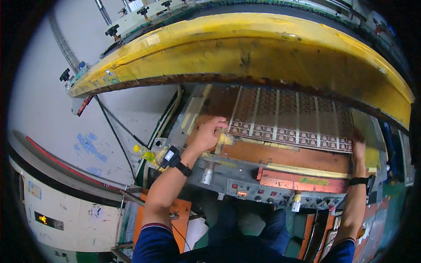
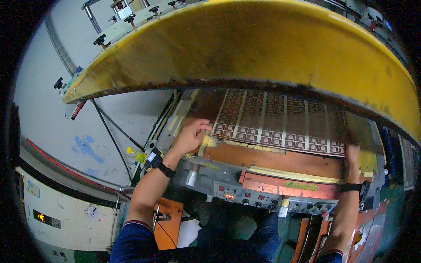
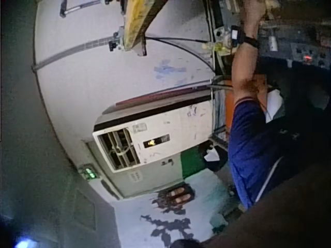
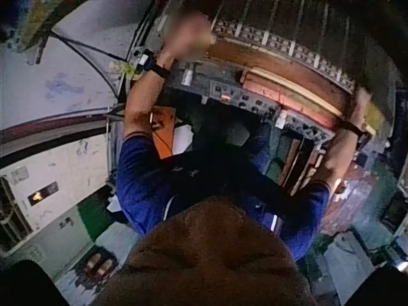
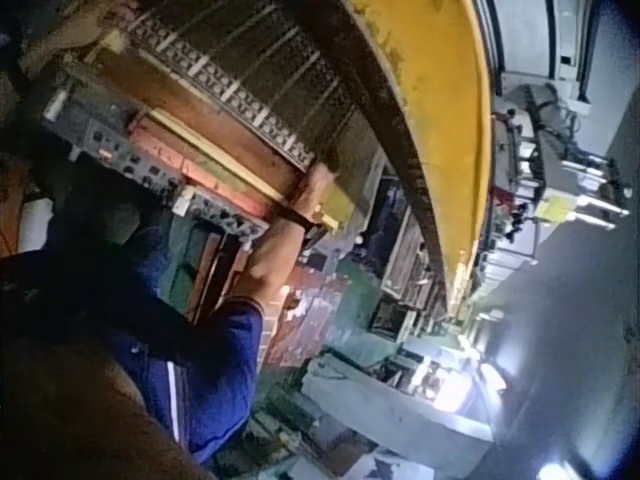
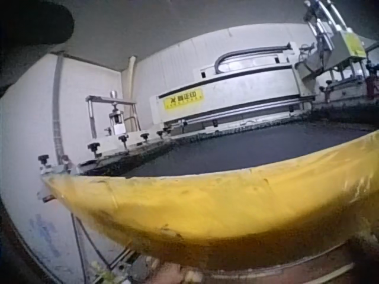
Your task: Operates an industrial screen printing or sheet coating machine to process patterned sheets.
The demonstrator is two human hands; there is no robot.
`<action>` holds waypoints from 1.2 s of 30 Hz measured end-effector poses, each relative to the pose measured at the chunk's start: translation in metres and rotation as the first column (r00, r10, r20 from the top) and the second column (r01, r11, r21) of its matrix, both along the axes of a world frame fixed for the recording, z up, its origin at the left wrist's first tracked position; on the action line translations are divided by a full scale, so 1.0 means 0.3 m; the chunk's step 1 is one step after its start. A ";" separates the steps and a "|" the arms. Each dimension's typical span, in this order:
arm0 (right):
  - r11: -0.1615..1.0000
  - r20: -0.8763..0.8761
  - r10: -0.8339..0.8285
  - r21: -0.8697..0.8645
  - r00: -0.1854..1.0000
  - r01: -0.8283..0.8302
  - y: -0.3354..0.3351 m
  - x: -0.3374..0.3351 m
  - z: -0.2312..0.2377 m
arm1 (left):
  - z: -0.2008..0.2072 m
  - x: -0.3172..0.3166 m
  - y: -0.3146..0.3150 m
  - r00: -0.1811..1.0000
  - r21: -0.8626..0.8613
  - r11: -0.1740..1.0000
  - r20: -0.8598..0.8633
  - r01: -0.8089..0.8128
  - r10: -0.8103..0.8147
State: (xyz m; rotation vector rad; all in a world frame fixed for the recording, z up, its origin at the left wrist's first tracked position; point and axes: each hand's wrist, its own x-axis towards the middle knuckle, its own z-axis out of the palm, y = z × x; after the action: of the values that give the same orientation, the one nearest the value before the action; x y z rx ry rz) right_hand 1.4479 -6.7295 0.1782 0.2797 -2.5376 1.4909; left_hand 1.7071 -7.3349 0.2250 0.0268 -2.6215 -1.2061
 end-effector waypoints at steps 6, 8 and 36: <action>0.967 0.243 0.041 -0.253 0.969 0.022 -0.006 0.002 0.022 | -0.001 0.073 0.015 0.996 -0.080 0.997 -0.090 0.022 -0.029; 0.918 0.265 0.057 -0.392 0.963 0.053 0.019 -0.024 0.012 | -0.008 0.077 0.021 0.994 0.007 0.999 -0.105 0.037 -0.036; 0.851 0.379 0.128 -0.517 0.917 0.095 0.018 -0.020 -0.018 | -0.029 0.096 0.026 0.982 -0.056 0.998 -0.188 0.014 -0.025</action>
State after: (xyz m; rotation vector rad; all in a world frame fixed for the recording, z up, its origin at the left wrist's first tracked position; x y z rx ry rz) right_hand 1.4418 -6.7241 0.1728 -0.1037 -2.2459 2.3800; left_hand 1.7358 -7.3272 0.2162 -0.1181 -2.4923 -1.0857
